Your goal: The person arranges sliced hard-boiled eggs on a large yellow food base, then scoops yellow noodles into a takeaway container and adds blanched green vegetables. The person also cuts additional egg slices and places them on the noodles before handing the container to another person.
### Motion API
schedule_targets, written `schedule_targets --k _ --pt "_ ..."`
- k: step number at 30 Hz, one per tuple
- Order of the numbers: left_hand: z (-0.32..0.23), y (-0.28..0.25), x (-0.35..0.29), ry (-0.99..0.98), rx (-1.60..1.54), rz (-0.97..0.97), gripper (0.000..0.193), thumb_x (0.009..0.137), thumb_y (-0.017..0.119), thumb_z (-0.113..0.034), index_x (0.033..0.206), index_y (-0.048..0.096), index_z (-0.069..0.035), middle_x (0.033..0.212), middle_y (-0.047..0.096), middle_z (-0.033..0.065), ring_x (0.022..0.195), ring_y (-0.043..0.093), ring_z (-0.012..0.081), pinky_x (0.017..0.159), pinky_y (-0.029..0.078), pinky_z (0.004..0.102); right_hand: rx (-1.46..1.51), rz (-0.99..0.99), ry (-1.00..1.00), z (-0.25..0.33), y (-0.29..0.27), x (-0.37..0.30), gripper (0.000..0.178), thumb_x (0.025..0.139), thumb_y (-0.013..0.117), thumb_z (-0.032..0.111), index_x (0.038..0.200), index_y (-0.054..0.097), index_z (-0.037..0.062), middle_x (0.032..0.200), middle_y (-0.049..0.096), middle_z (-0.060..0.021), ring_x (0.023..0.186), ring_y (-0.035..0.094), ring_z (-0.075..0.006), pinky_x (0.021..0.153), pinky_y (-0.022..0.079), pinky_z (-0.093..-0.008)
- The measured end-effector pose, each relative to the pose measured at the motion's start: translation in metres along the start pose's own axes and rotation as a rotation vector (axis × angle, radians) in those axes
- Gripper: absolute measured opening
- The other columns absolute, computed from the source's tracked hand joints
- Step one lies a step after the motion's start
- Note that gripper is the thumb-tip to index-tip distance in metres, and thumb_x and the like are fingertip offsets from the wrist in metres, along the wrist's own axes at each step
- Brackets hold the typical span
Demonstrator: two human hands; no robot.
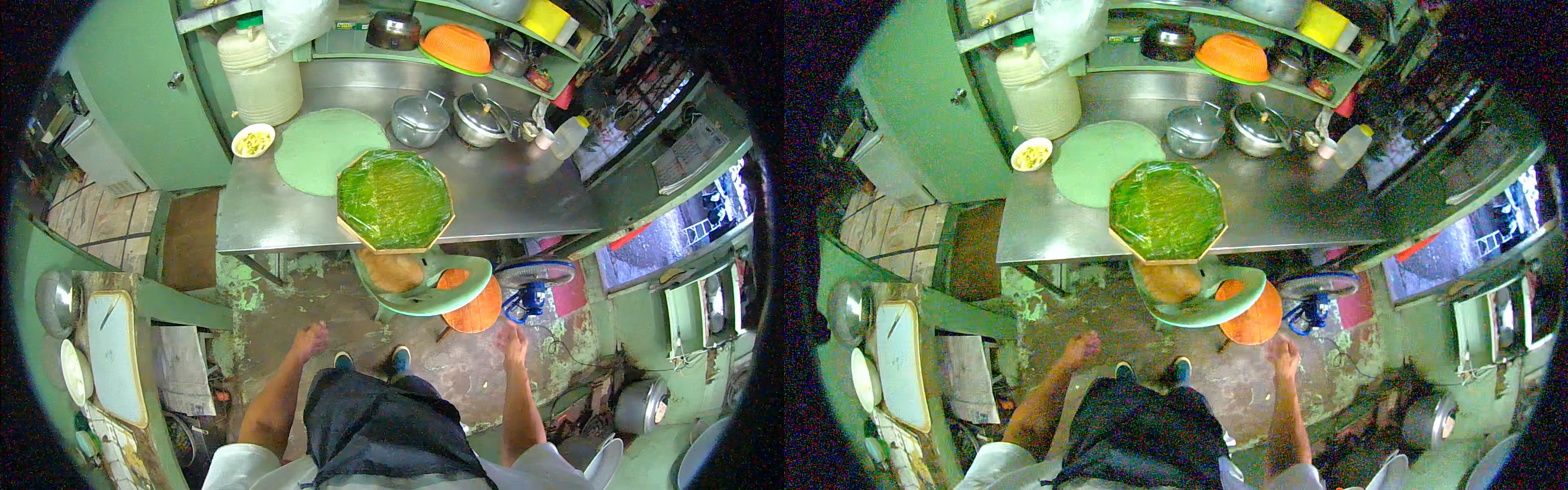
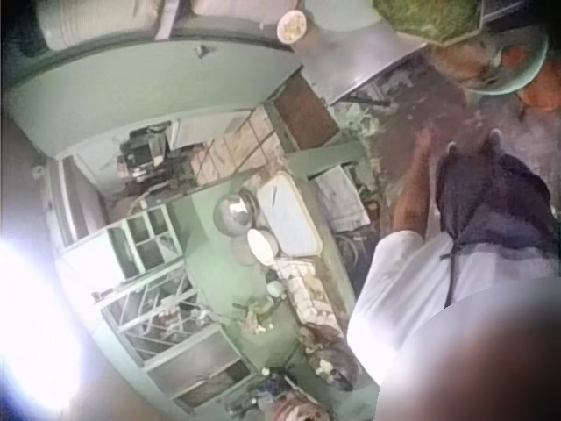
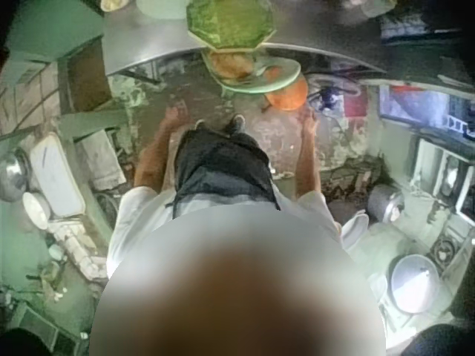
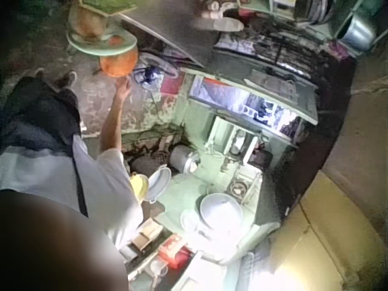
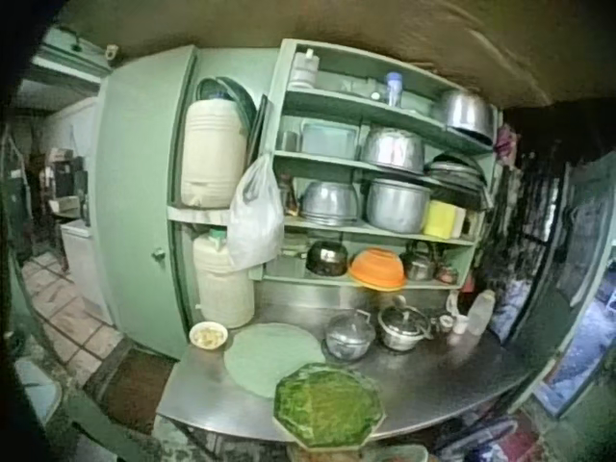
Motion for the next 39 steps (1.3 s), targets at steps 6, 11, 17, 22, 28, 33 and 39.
schedule_targets --k 6,11,17,22,28,33,39 --pt "-0.135 0.066 0.004 0.260 -0.042 -0.153 0.052 0.088 0.063 -0.042 0.123 0.056 -0.006 0.111 0.062 0.0079 0.094 0.061 0.0213 0.076 0.051 0.0355 -0.030 0.316 -0.079 0.096 0.135 0.080 0.039 0.090 0.060 0.032 0.121 0.058 0.0081 0.107 0.065 -0.0081 0.084 0.065 -0.0181 0.065 0.054 -0.0316" --pt "-0.197 0.098 0.041 0.283 -0.080 -0.252 0.059 0.088 0.064 -0.042 0.131 0.051 -0.005 0.122 0.060 0.0112 0.103 0.060 0.0239 0.080 0.051 0.0387 -0.234 0.407 -0.027 0.104 0.228 0.193 0.037 0.090 0.059 0.027 0.123 0.058 0.0102 0.108 0.064 -0.0079 0.088 0.064 -0.0196 0.067 0.056 -0.0340" --pt "-0.238 0.103 0.092 0.254 -0.028 -0.417 0.070 0.087 0.062 -0.040 0.139 0.041 0.001 0.131 0.053 0.0170 0.111 0.057 0.0259 0.082 0.052 0.0436 -0.602 0.483 -0.306 0.110 0.310 0.313 0.042 0.090 0.061 0.028 0.128 0.056 0.0107 0.107 0.062 -0.0061 0.092 0.062 -0.0177 0.064 0.057 -0.0348" --pt "-0.247 0.097 0.128 0.335 -0.003 -0.488 0.059 0.085 0.068 -0.026 0.132 0.048 0.005 0.093 0.067 0.0105 0.069 0.065 0.0160 0.058 0.053 0.0282 -0.677 0.701 -0.192 0.105 0.342 0.330 0.038 0.090 0.059 0.022 0.125 0.057 0.0064 0.099 0.063 -0.0066 0.075 0.064 -0.0170 0.054 0.055 -0.0307" --pt "-0.229 0.089 0.104 0.436 -0.016 -0.564 0.048 0.086 0.062 -0.015 0.131 0.050 -0.001 0.091 0.067 0.0109 0.068 0.064 0.0151 0.056 0.053 0.0289 -0.608 0.731 -0.392 0.121 0.337 0.291 0.037 0.091 0.055 0.012 0.127 0.056 0.0047 0.096 0.064 -0.0084 0.068 0.064 -0.0168 0.052 0.056 -0.0286" --pt "-0.161 0.082 0.006 0.290 -0.293 -0.685 0.044 0.087 0.062 -0.021 0.128 0.051 -0.008 0.109 0.061 0.0105 0.077 0.063 0.0166 0.062 0.055 0.0361 -0.664 0.704 -0.435 0.127 0.350 0.227 0.034 0.091 0.056 0.016 0.122 0.058 0.0023 0.110 0.067 -0.0165 0.095 0.066 -0.0230 0.081 0.052 -0.0353" --pt "-0.052 0.056 -0.150 0.232 -0.410 -1.051 0.053 0.080 0.073 -0.035 0.119 0.052 -0.006 0.100 0.062 0.0110 0.067 0.062 0.0168 0.054 0.056 0.0349 -0.644 1.066 -0.678 0.128 0.414 0.080 0.041 0.090 0.055 0.014 0.127 0.055 -0.0023 0.115 0.065 -0.0155 0.097 0.063 -0.0219 0.079 0.048 -0.0308"
Point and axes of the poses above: each hand's wrist, its own x-axis towards the middle knuckle, its own y-axis out of the palm, z = x × y, the point moved 9 cm from there along x, towards the middle knuckle
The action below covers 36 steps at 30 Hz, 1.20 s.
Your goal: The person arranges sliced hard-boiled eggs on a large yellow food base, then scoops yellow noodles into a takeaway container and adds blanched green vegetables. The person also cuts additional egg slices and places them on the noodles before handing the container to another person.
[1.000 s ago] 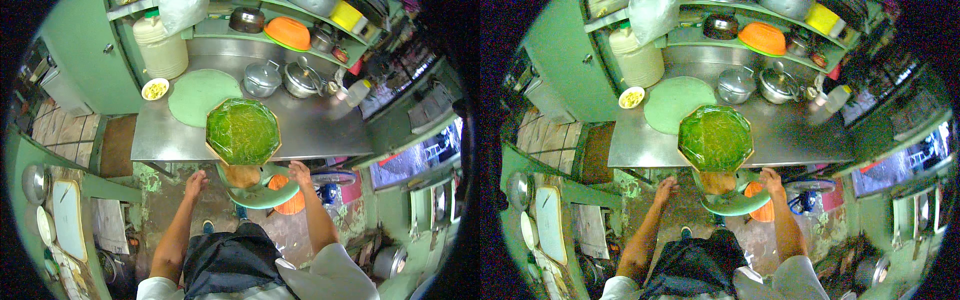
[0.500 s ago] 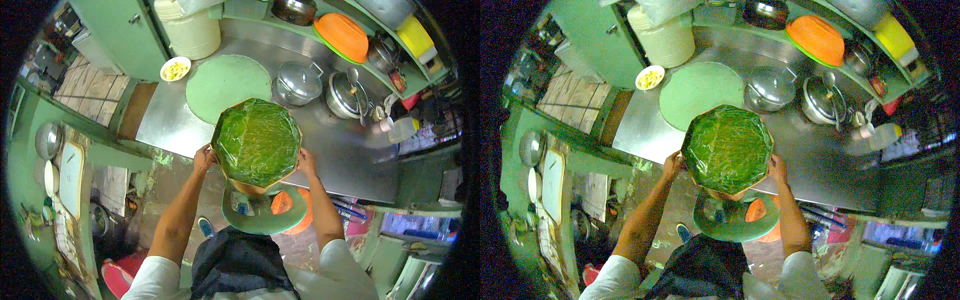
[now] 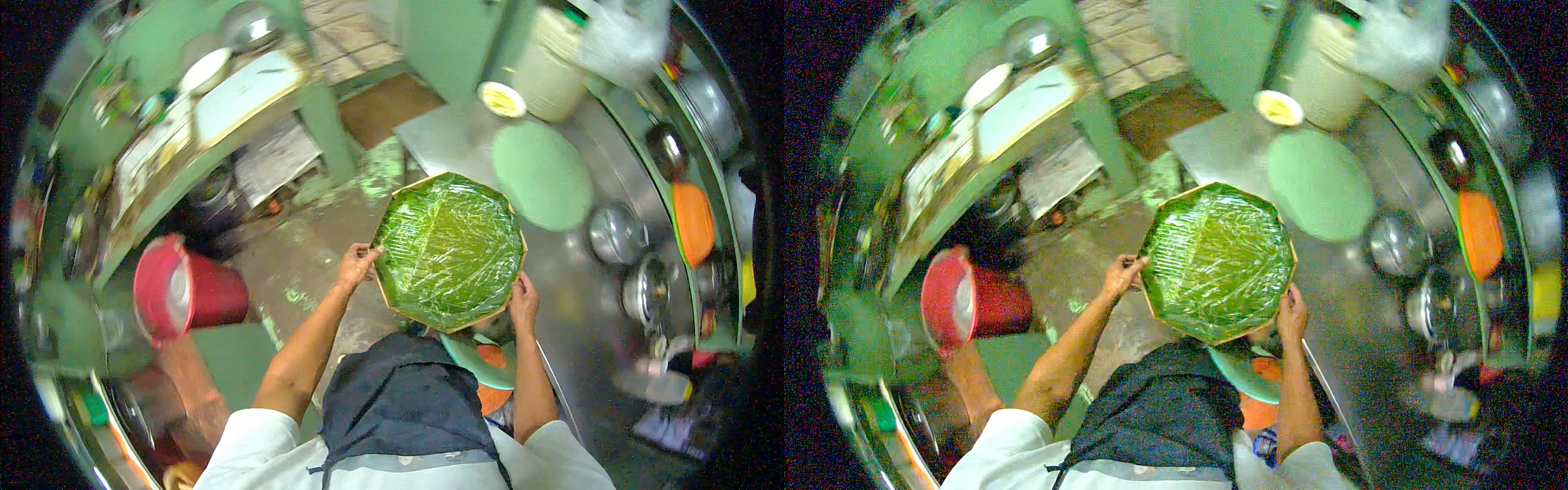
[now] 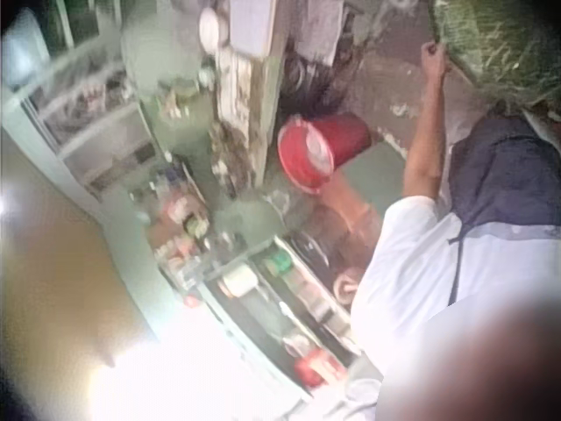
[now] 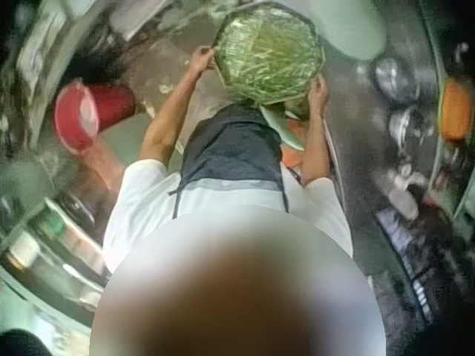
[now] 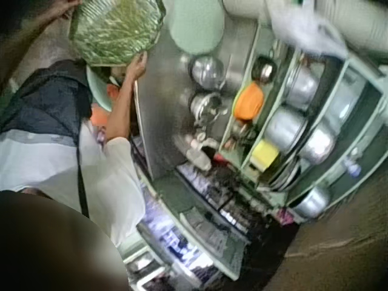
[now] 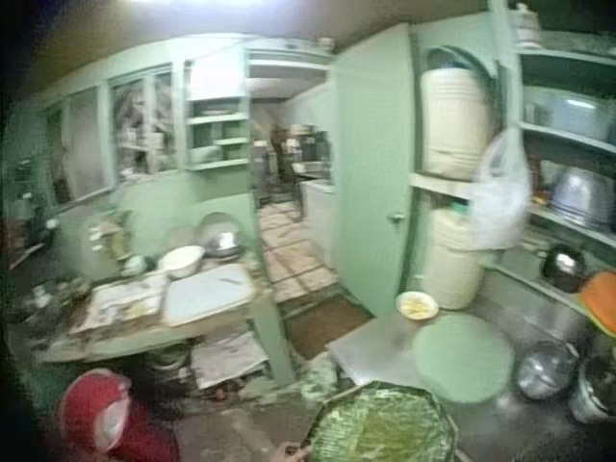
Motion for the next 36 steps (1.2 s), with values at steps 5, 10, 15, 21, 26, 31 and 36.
schedule_targets --k 5,10,15,21,26,31,36 --pt "0.055 -0.160 -0.066 -0.028 -0.049 -0.200 0.039 0.082 0.071 -0.014 0.115 0.050 -0.004 0.089 0.066 0.0124 0.062 0.066 0.0198 0.053 0.058 0.0364 -0.059 0.241 -0.263 0.090 0.113 -0.034 0.039 0.092 0.051 0.012 0.130 0.055 0.0038 0.109 0.066 -0.0066 0.080 0.063 -0.0115 0.054 0.052 -0.0237" --pt "0.143 -0.323 -0.166 -0.118 -0.395 -0.325 0.036 0.083 0.066 -0.009 0.115 0.050 -0.004 0.092 0.068 0.0146 0.065 0.068 0.0218 0.052 0.057 0.0350 0.133 0.510 -0.087 0.172 0.246 -0.118 0.039 0.093 0.051 0.012 0.130 0.054 0.0027 0.107 0.065 -0.0065 0.077 0.061 -0.0104 0.054 0.050 -0.0235" --pt "0.227 -0.405 -0.278 -0.149 -0.602 -0.572 0.040 0.082 0.070 -0.011 0.117 0.052 -0.007 0.088 0.068 0.0126 0.063 0.067 0.0218 0.048 0.056 0.0347 0.102 0.865 -0.167 0.239 0.348 -0.197 0.041 0.089 0.053 0.012 0.129 0.055 0.0004 0.096 0.063 -0.0050 0.066 0.056 -0.0094 0.049 0.045 -0.0222" --pt "0.288 -0.404 -0.418 -0.334 -1.001 -0.925 0.037 0.084 0.070 -0.012 0.117 0.053 -0.008 0.089 0.068 0.0099 0.063 0.066 0.0186 0.048 0.055 0.0315 -0.208 1.195 -0.632 0.348 0.474 -0.273 0.039 0.089 0.054 0.013 0.126 0.058 0.0023 0.094 0.063 -0.0068 0.070 0.059 -0.0137 0.056 0.050 -0.0268" --pt "0.310 -0.405 -0.488 -0.302 -1.196 -1.359 0.035 0.085 0.069 -0.013 0.117 0.054 -0.010 0.085 0.068 0.0081 0.060 0.065 0.0167 0.048 0.054 0.0300 -0.366 1.486 -1.020 0.454 0.615 -0.410 0.037 0.089 0.056 0.016 0.125 0.059 0.0076 0.106 0.064 -0.0150 0.100 0.060 -0.0287 0.090 0.046 -0.0371" --pt "0.340 -0.398 -0.538 -0.378 -1.255 -1.754 0.039 0.084 0.067 -0.008 0.120 0.053 -0.008 0.082 0.065 0.0075 0.057 0.062 0.0171 0.049 0.055 0.0309 -0.316 1.826 -1.046 0.480 0.713 -0.563 0.036 0.088 0.058 0.016 0.123 0.060 0.0088 0.106 0.066 -0.0166 0.097 0.063 -0.0275 0.086 0.048 -0.0357" --pt "0.352 -0.412 -0.542 -0.512 -1.416 -1.815 0.044 0.084 0.068 -0.013 0.123 0.051 -0.004 0.093 0.063 0.0096 0.061 0.061 0.0173 0.051 0.054 0.0325 -0.432 1.931 -1.190 0.480 0.776 -0.643 0.037 0.092 0.055 0.015 0.128 0.057 0.0083 0.104 0.067 -0.0113 0.092 0.064 -0.0207 0.078 0.052 -0.0333"
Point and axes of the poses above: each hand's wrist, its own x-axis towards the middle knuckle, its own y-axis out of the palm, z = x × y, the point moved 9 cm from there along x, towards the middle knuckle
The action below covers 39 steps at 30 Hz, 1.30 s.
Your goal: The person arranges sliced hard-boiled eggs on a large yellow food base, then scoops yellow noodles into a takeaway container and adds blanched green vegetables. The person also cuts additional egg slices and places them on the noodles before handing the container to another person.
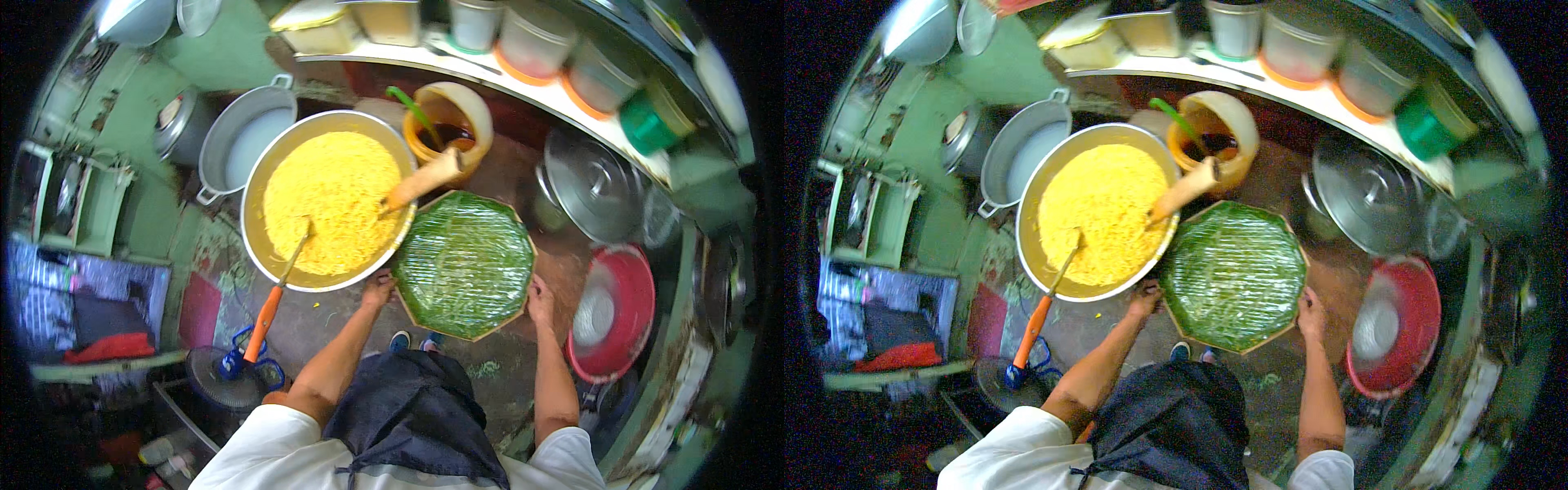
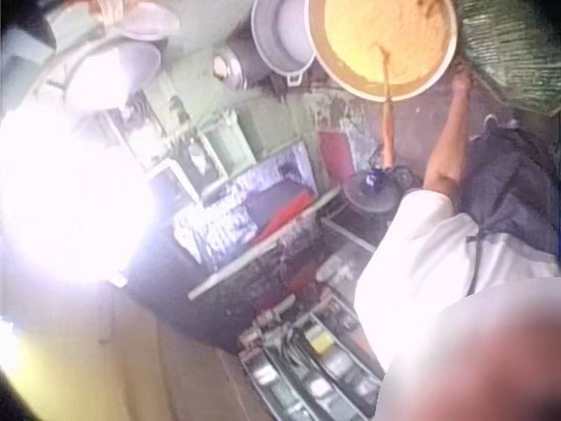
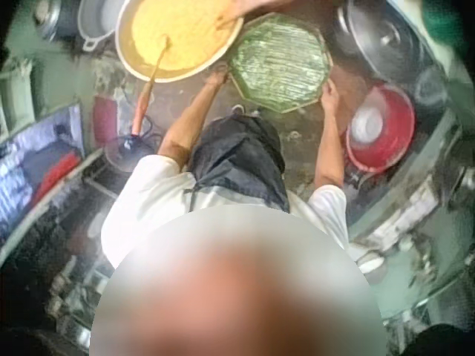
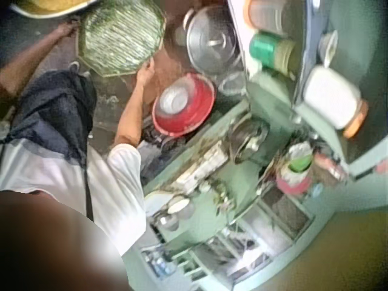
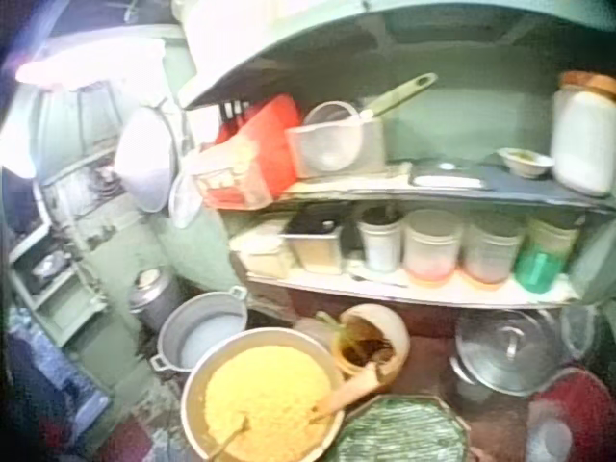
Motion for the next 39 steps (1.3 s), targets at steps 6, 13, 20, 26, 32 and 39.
schedule_targets --k 6,13,20,26,32,39 --pt "0.023 -0.013 -0.021 0.000 -0.025 0.090 0.047 0.091 0.063 -0.027 0.131 0.049 -0.008 0.106 0.065 0.0095 0.081 0.065 0.0204 0.071 0.053 0.0363 0.400 0.116 0.277 -0.033 0.018 0.007 0.034 0.095 0.054 0.018 0.128 0.055 0.0078 0.107 0.065 -0.0061 0.092 0.061 -0.0155 0.069 0.052 -0.0297" --pt "0.071 -0.190 -0.121 -0.265 -0.277 0.044 0.048 0.097 0.046 -0.044 0.126 0.052 -0.006 0.113 0.065 0.0124 0.096 0.067 0.0272 0.083 0.054 0.0408 0.707 0.123 0.161 0.073 0.023 -0.082 0.024 0.098 0.050 0.027 0.107 0.059 0.0071 0.095 0.065 -0.0076 0.079 0.064 -0.0166 0.062 0.053 -0.0284" --pt "-0.101 -0.283 -0.187 -0.010 -0.269 0.394 0.069 0.096 0.035 -0.057 0.117 0.059 0.004 0.109 0.066 0.0155 0.095 0.065 0.0276 0.084 0.052 0.0414 0.873 1.208 0.295 0.336 0.256 -0.257 0.056 0.098 0.044 0.046 0.132 0.048 0.0010 0.123 0.060 -0.0179 0.108 0.061 -0.0268 0.090 0.051 -0.0396" --pt "-0.246 -0.237 -0.186 0.482 0.625 0.608 0.036 0.094 0.057 -0.031 0.112 0.066 -0.001 0.103 0.069 0.0106 0.097 0.064 0.0176 0.083 0.050 0.0295 1.176 1.202 0.592 0.434 0.337 -0.291 0.047 0.096 0.050 0.046 0.121 0.049 0.0064 0.111 0.065 -0.0138 0.097 0.065 -0.0246 0.084 0.053 -0.0423" --pt "-0.323 -0.020 -0.153 1.281 0.659 0.589 0.078 0.082 0.069 -0.037 0.140 0.035 0.003 0.141 0.040 0.0275 0.131 0.039 0.0379 0.111 0.031 0.0402 0.995 1.016 0.545 0.436 0.334 -0.282 0.030 0.095 0.054 0.032 0.107 0.053 0.0047 0.085 0.064 -0.0077 0.070 0.066 -0.0187 0.062 0.057 -0.0360" --pt "-0.346 0.106 -0.093 1.141 0.895 0.377 0.075 0.071 0.076 -0.020 0.131 0.037 0.004 0.132 0.043 0.0230 0.125 0.042 0.0374 0.105 0.035 0.0443 0.551 0.910 0.357 0.416 0.319 -0.242 0.023 0.095 0.050 0.029 0.100 0.051 0.0067 0.066 0.049 -0.0001 0.046 0.045 -0.0088 0.040 0.042 -0.0252"
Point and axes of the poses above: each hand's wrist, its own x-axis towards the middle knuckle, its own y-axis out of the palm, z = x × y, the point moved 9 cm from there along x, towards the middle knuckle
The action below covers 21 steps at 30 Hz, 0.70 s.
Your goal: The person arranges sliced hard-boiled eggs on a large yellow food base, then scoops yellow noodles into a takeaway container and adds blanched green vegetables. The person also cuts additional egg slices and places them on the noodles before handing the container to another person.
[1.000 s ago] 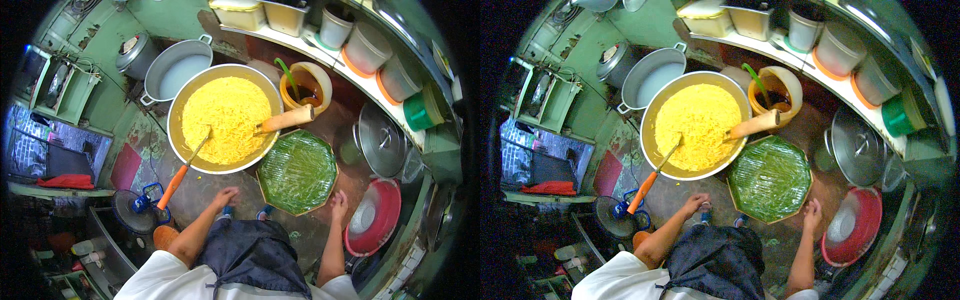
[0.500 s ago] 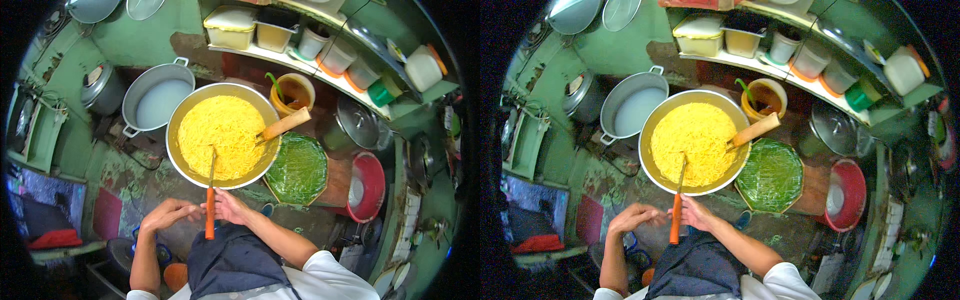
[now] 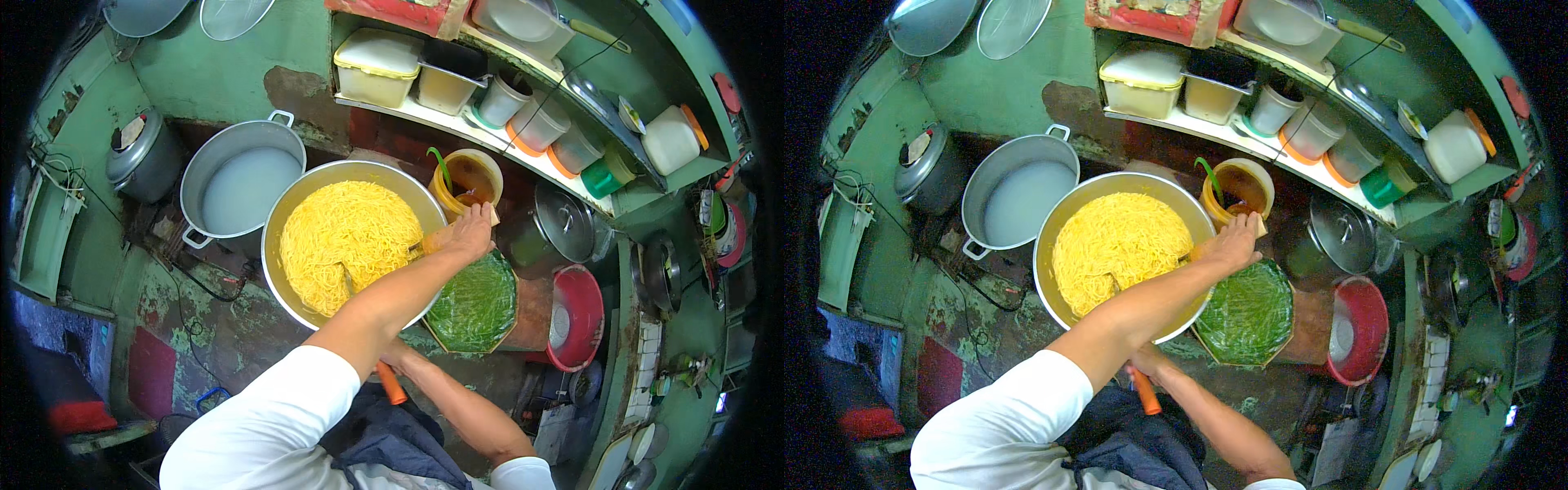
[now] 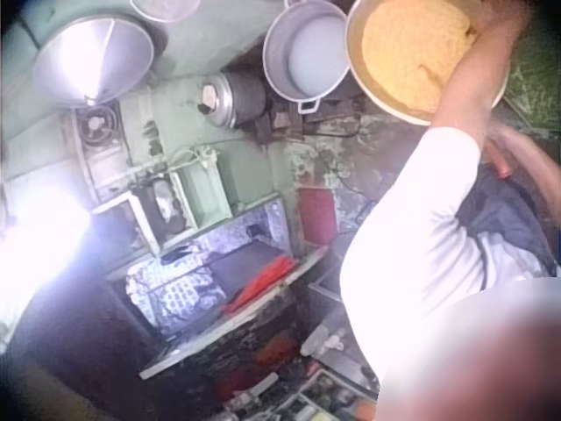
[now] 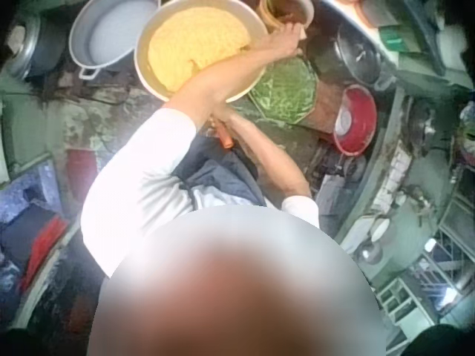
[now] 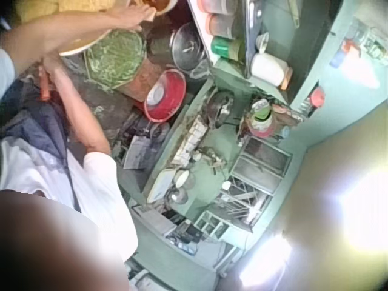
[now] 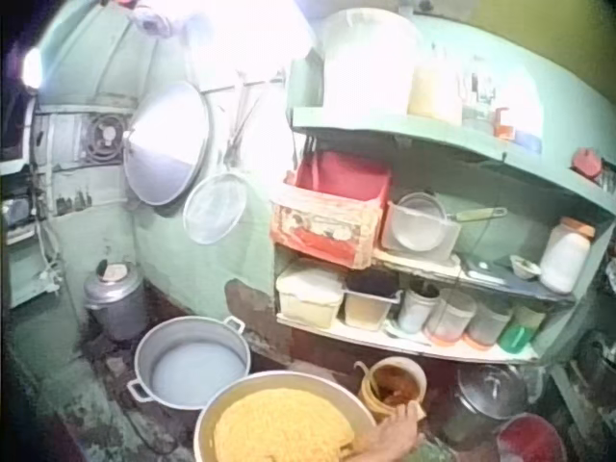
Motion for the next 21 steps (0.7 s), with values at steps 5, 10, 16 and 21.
schedule_targets --k 5,10,16,21 --pt "0.030 0.014 0.005 -0.026 0.036 0.033 0.064 0.067 0.076 -0.013 0.120 0.042 0.000 0.118 0.048 0.0222 0.115 0.048 0.0379 0.097 0.041 0.0470 -0.366 -0.111 0.118 0.002 -0.045 -0.011 0.036 0.095 0.049 0.035 0.114 0.049 0.0051 0.075 0.055 -0.0061 0.051 0.051 -0.0136 0.042 0.046 -0.0302" --pt "0.043 -0.016 -0.022 0.002 -0.407 0.092 0.063 0.069 0.073 -0.015 0.121 0.041 0.002 0.124 0.048 0.0260 0.118 0.048 0.0386 0.100 0.040 0.0439 -0.950 -0.387 0.063 0.027 -0.045 -0.035 0.043 0.095 0.045 0.030 0.122 0.046 -0.0026 0.103 0.063 -0.0286 0.087 0.064 -0.0435 0.080 0.050 -0.0497" --pt "0.146 -0.224 -0.077 -0.009 -1.051 -0.431 0.031 0.083 0.071 -0.029 0.100 0.056 -0.008 0.087 0.055 0.0024 0.085 0.055 0.0129 0.082 0.046 0.0319 -1.066 -0.511 0.036 0.043 -0.038 -0.119 0.034 0.096 0.046 0.032 0.112 0.049 0.0026 0.093 0.065 -0.0252 0.088 0.062 -0.0448 0.079 0.048 -0.0540" --pt "0.182 -0.356 -0.147 0.207 -1.045 -0.587 0.017 0.086 0.068 -0.012 0.098 0.056 -0.008 0.082 0.053 -0.0010 0.073 0.052 0.0075 0.068 0.045 0.0241 -1.275 -0.736 0.005 0.097 -0.052 -0.171 0.030 0.095 0.050 0.031 0.105 0.048 0.0034 0.069 0.062 -0.0243 0.065 0.061 -0.0451 0.059 0.048 -0.0554"
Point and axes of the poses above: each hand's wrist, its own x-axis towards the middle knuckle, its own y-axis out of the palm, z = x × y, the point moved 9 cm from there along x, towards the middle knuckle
